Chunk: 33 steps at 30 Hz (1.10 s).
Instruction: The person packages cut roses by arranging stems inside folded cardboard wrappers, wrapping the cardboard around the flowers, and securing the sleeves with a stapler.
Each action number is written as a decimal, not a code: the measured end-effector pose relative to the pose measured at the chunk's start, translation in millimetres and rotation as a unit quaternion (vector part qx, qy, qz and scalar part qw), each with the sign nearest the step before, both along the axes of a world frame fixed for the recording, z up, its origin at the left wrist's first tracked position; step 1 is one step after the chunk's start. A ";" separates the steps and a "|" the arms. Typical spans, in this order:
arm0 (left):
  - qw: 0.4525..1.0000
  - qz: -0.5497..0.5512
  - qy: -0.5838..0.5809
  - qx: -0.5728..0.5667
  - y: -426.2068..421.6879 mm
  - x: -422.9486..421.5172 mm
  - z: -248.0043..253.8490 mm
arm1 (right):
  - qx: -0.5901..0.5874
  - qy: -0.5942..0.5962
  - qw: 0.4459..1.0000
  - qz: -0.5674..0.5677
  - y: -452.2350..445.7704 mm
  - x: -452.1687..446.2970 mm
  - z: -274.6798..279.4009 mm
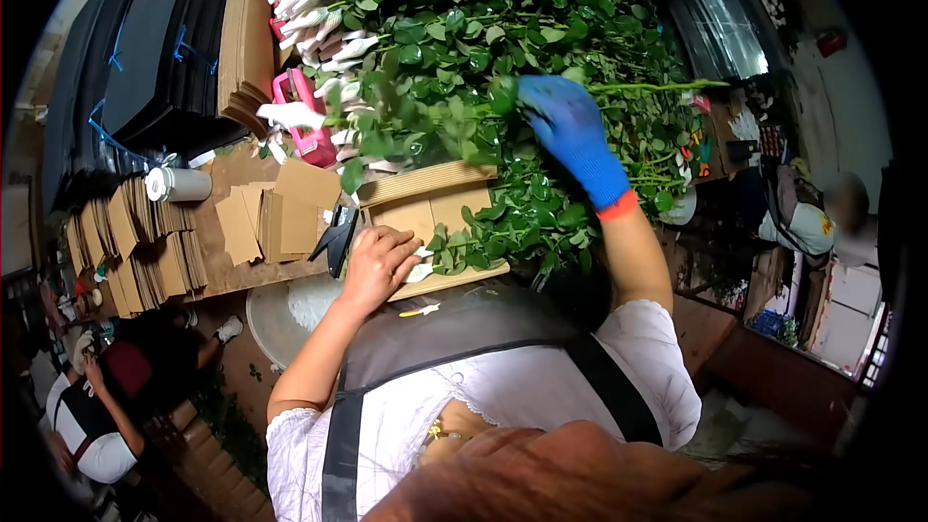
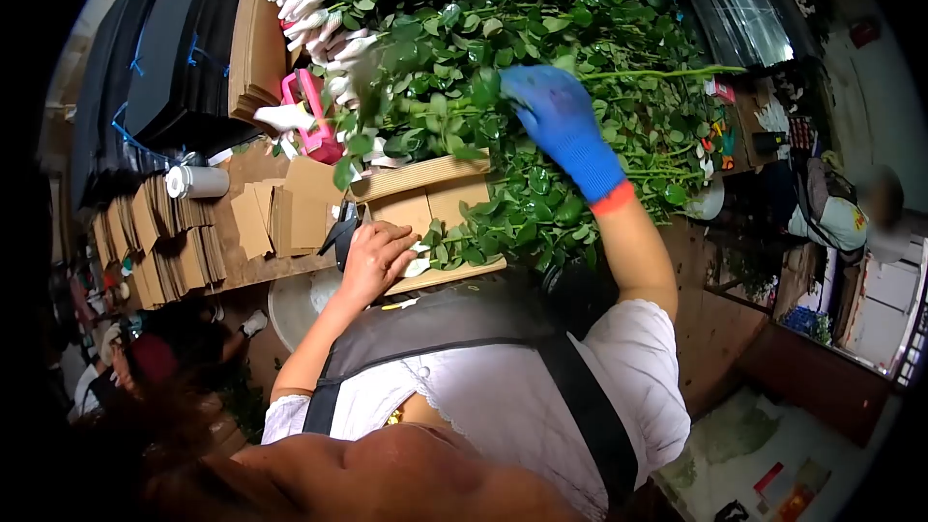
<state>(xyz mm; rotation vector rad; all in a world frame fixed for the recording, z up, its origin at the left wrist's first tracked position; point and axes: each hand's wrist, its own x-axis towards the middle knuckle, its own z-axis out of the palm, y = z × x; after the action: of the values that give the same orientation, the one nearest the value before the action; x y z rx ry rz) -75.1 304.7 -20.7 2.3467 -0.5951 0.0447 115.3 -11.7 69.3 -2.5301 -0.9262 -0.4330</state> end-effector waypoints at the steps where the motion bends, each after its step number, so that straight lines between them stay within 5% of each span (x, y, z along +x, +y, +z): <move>1: 1.000 0.005 0.016 -0.026 0.0 -0.1 -2.2 | -0.032 -0.005 0.999 0.010 -5.7 -21.8 20.6; 3: 0.984 0.041 0.156 -0.082 2.2 -5.4 -5.8 | -0.058 0.049 0.997 0.032 -22.5 -58.3 35.8; 4: 0.993 0.017 0.103 -0.062 10.3 -5.2 -24.0 | -0.071 0.075 0.994 0.045 -31.4 -71.2 40.9; 6: 0.966 0.083 0.182 -0.165 9.5 -9.0 -43.1 | -0.130 0.105 0.986 0.014 -55.9 -94.2 12.9; 7: 0.980 0.054 0.106 -0.160 9.3 -1.5 -29.8 | -0.159 0.121 0.980 -0.001 -65.7 -104.3 -5.3; 8: 0.941 0.106 0.221 -0.234 6.2 -7.1 -32.2 | -0.173 0.126 0.977 -0.022 -71.4 -112.0 -16.5; 10: 0.914 0.116 0.230 -0.314 2.5 -6.2 -18.3 | -0.198 0.136 0.969 -0.063 -78.9 -122.7 -34.6; 17: 0.964 0.067 0.176 -0.189 4.0 -4.8 -21.9 | -0.120 0.211 0.968 -0.064 -127.4 -124.2 -110.2; 20: 0.967 0.070 0.177 -0.169 1.9 -3.2 -10.0 | -0.182 0.293 0.936 -0.071 -113.0 -90.8 -50.7; 23: 0.983 0.019 0.140 -0.115 2.1 -1.1 -4.7 | -0.144 0.246 0.948 -0.142 -63.5 -29.2 -22.3; 26: 0.989 -0.006 0.126 -0.081 3.9 1.5 -7.3 | -0.026 0.109 0.990 -0.080 -7.1 15.9 -81.2; 28: 0.979 0.029 0.181 -0.094 1.0 -1.5 -1.5 | -0.226 0.074 0.969 -0.067 24.1 33.5 -126.3; 31: 0.982 0.032 0.155 -0.105 2.9 -4.9 -2.4 | -0.345 0.172 0.918 -0.094 47.0 58.0 -139.0; 33: 0.982 0.039 0.147 -0.113 2.6 -6.5 -0.4 | -0.172 0.119 0.973 -0.100 42.3 55.6 -112.1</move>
<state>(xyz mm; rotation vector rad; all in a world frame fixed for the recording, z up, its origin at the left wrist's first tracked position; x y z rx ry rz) -81.6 307.3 -21.2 2.1018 -0.3323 -0.1873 170.8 30.5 -42.8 -2.9229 -0.7089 -0.0202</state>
